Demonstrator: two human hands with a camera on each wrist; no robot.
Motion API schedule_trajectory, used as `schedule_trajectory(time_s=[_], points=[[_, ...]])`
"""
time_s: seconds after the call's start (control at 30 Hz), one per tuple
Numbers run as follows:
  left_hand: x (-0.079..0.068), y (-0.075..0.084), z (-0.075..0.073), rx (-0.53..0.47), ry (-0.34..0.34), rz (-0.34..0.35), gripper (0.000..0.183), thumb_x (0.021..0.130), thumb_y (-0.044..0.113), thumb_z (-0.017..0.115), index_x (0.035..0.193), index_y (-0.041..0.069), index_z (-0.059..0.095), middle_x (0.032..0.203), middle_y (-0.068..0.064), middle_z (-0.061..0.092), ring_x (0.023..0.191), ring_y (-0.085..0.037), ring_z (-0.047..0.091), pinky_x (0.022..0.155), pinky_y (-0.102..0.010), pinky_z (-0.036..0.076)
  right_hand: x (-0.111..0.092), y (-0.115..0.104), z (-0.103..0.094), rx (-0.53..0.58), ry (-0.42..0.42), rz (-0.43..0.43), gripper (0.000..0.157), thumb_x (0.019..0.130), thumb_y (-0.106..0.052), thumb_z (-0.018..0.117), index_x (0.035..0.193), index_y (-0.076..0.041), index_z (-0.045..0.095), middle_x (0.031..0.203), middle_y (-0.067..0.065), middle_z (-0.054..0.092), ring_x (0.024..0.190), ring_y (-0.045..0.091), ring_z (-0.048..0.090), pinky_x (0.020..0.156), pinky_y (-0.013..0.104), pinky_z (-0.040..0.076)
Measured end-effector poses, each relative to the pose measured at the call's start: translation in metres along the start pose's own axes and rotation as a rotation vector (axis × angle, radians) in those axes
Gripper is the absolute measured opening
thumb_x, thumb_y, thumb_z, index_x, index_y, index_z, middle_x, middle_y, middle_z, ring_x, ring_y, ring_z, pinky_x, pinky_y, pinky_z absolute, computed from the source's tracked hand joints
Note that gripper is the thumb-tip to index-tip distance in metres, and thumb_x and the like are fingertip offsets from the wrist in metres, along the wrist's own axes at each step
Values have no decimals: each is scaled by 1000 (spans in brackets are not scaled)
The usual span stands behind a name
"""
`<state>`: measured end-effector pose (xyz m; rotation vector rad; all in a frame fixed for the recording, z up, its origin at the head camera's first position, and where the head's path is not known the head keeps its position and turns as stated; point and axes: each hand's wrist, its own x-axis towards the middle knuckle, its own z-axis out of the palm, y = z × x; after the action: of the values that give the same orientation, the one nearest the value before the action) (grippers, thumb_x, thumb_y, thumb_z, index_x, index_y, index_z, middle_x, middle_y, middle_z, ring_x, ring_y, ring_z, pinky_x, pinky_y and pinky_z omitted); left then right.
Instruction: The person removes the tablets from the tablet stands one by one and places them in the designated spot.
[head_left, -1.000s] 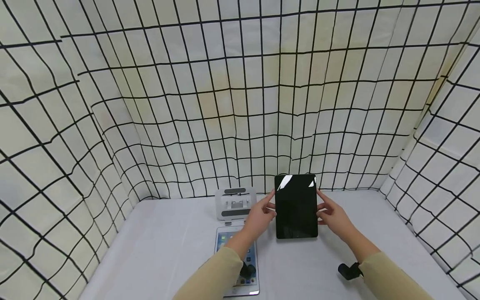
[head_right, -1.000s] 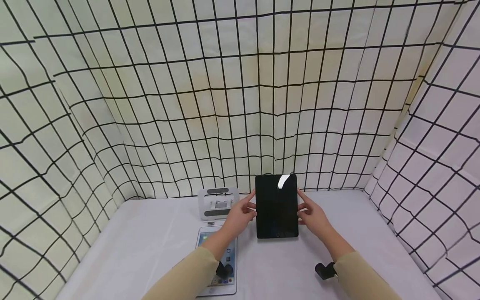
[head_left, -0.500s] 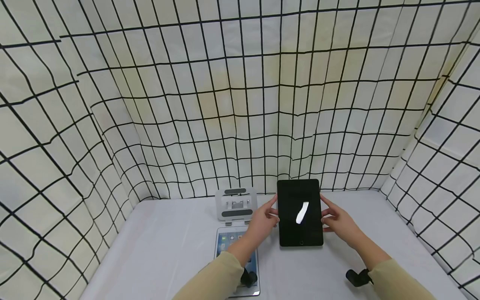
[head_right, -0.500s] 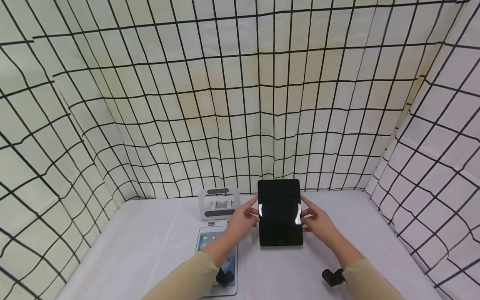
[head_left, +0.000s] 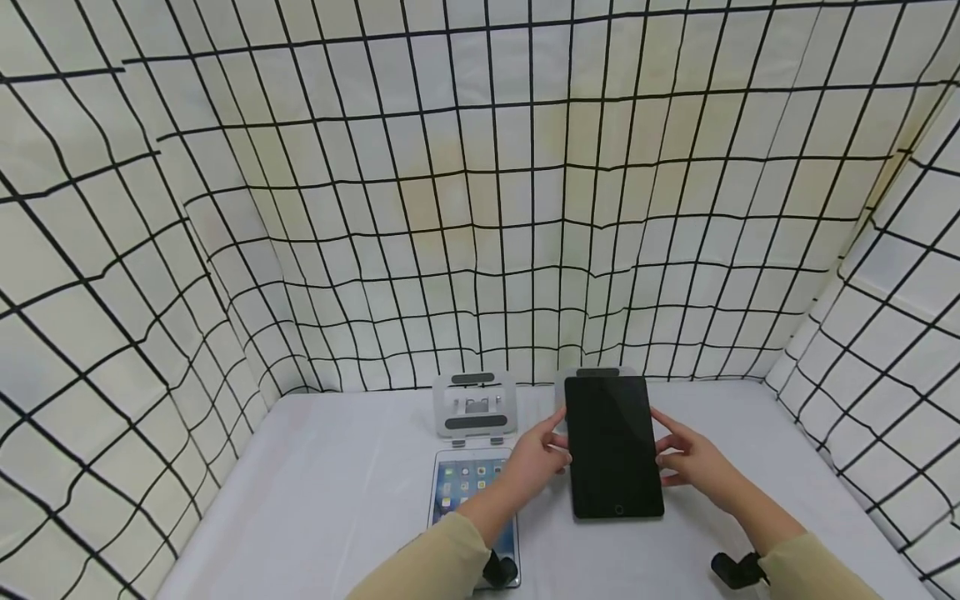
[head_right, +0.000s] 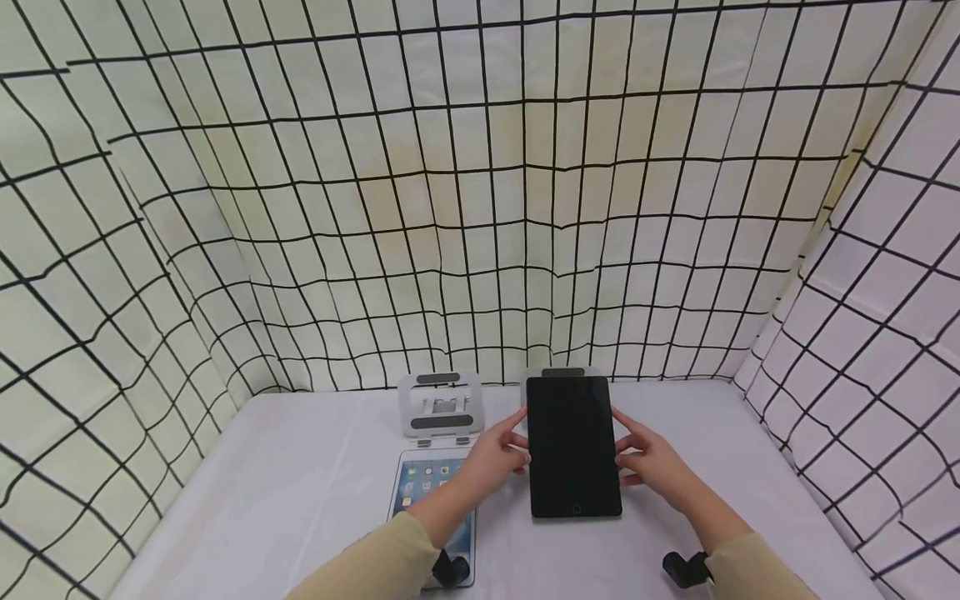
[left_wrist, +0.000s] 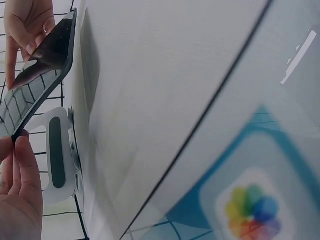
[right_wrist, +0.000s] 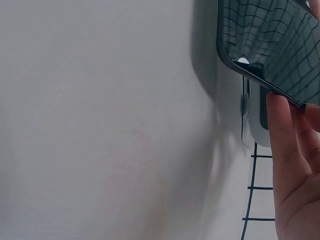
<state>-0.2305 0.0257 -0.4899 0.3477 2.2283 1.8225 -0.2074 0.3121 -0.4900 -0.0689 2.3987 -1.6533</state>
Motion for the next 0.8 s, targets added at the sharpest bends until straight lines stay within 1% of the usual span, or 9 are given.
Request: schedule_trajectory(time_s=[0.17,0.33,0.4,0.53,0.67,0.8], points=[[-4,-1,4,9,-17,-17,80,83,-12,64,153,21,41,90,-2,64,69,-20,64,66,-35,57,-5,6,-1,11,-24,24,77,94,1,58,159,-16,20,110,16,57,92,26,58,75,42,59],[-9,-2,9,45,3,-41,82,80,-15,64,152,16,41,85,-3,61,60,-16,60,59,-31,54,-8,12,1,29,-60,33,79,92,2,59,159,-12,20,106,15,58,91,26,57,71,41,58],[-11,-2,11,67,6,-64,83,80,-15,64,153,17,41,85,-3,60,60,-15,59,58,-28,53,-10,14,2,37,-72,35,79,91,3,59,158,-10,20,105,15,58,89,26,57,70,41,58],[-17,0,14,89,-6,-95,83,80,-15,64,153,15,40,86,-3,59,62,-16,60,58,-28,52,-12,17,4,45,-96,46,81,88,4,58,158,-6,19,102,14,58,86,25,57,67,41,58],[-21,0,18,132,-16,-102,83,77,-15,66,152,11,40,83,-3,61,61,-16,60,57,-28,51,-15,21,5,51,-115,65,82,86,5,58,157,-3,19,99,13,56,82,24,57,65,42,58],[-24,-2,19,192,-27,-126,82,77,-13,69,151,9,40,80,-2,60,61,-15,59,58,-28,49,-18,24,6,52,-138,80,80,85,6,57,156,-1,20,98,13,57,80,25,59,65,42,58]])
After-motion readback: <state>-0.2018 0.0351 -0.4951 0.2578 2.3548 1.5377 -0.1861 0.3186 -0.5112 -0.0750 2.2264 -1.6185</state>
